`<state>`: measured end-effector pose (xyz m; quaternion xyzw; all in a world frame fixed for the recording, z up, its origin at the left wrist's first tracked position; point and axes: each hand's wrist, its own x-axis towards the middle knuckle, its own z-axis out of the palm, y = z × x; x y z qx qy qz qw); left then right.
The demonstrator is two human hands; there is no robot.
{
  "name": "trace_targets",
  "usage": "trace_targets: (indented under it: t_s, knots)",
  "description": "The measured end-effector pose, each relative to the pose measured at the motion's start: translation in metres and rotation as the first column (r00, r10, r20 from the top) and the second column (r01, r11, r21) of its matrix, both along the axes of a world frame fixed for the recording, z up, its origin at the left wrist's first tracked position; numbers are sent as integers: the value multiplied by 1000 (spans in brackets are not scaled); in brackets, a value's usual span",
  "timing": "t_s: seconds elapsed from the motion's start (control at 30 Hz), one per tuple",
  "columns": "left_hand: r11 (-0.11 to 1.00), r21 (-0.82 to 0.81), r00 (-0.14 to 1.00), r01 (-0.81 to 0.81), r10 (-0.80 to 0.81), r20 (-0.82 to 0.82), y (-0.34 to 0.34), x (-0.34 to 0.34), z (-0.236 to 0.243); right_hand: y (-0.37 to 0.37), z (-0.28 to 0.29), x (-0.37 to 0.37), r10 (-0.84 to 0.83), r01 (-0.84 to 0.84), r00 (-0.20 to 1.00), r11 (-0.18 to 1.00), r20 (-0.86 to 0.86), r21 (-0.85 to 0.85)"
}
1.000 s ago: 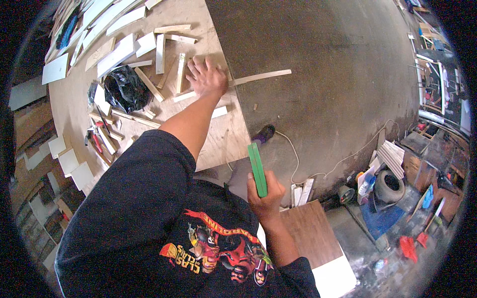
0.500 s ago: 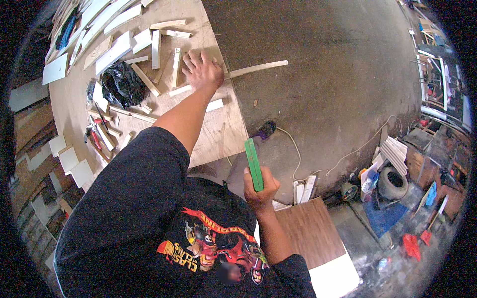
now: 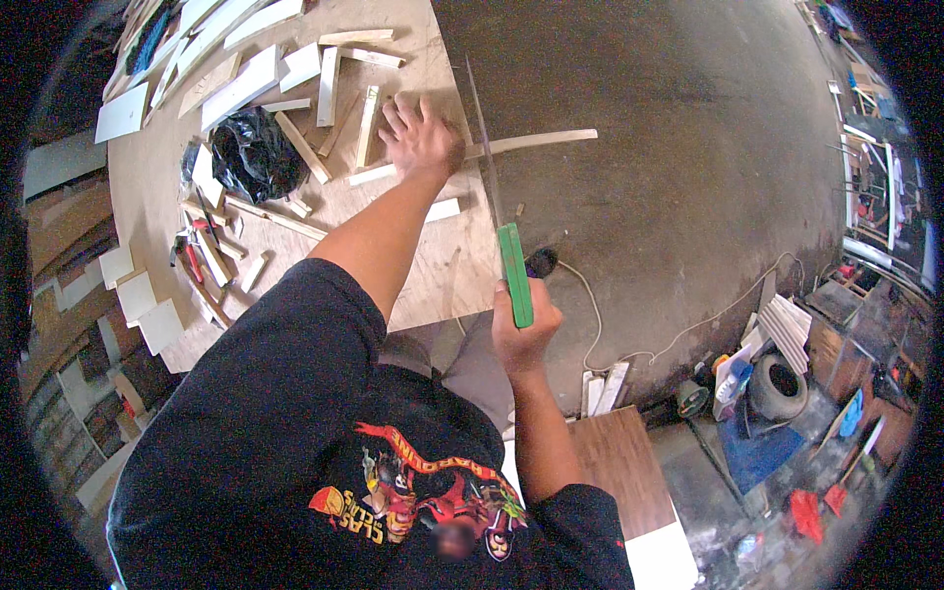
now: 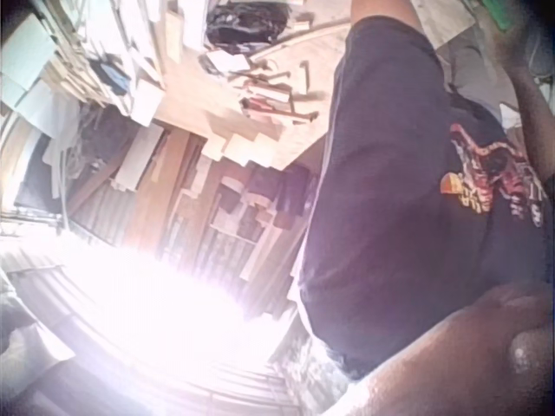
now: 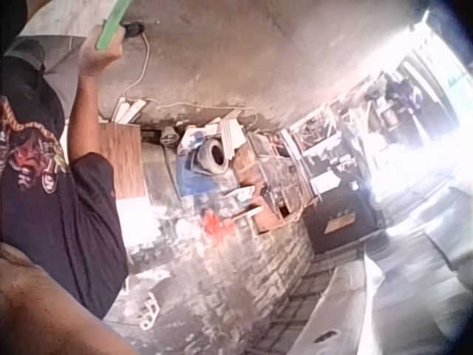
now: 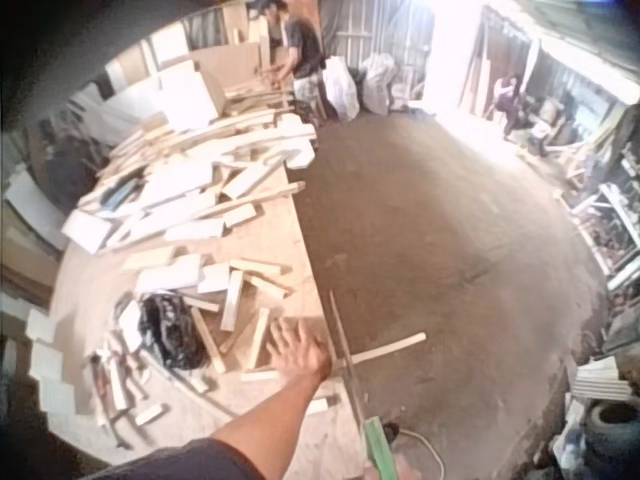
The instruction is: The person assembles a small wooden zigzag structure by fitting white-painted wood pieces together and then saws a separate wooden strip on a workbench using a handsaw.
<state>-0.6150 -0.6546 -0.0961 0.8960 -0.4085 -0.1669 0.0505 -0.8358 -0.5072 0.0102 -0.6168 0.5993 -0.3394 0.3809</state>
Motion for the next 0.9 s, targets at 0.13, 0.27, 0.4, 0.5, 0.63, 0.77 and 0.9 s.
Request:
trace_targets:
  t_s: [0.13,0.27,0.4,0.5,0.63,0.77,0.9]
  knots:
    - [1000,-5,1000,-9,9,16,0,-2,0,2,-6,-3,-9,8,1000,999,27,35]
    - [1000,-24,999,-15,16,34,-1,-1,-6,2,-4,-1,-14,13,1000,1000,23,25]
    - [1000,7,998,0,-1,62,-1,-1,-8,2,-4,-1,-4,4,1000,1000,18,6]
    - [1000,-14,997,-2,3,80,0,0,-15,1,-2,3,12,-12,1000,1000,5,-24]
    - [999,-32,996,7,-4,90,-2,0,-22,-2,3,5,21,-21,1000,1000,-20,-5]
    - [999,-39,999,0,2,52,-2,2,-20,2,3,3,56,-58,997,997,-43,-44]
    - [998,-57,999,0,3,54,-1,2,-19,5,4,3,54,-58,995,997,-81,-54]
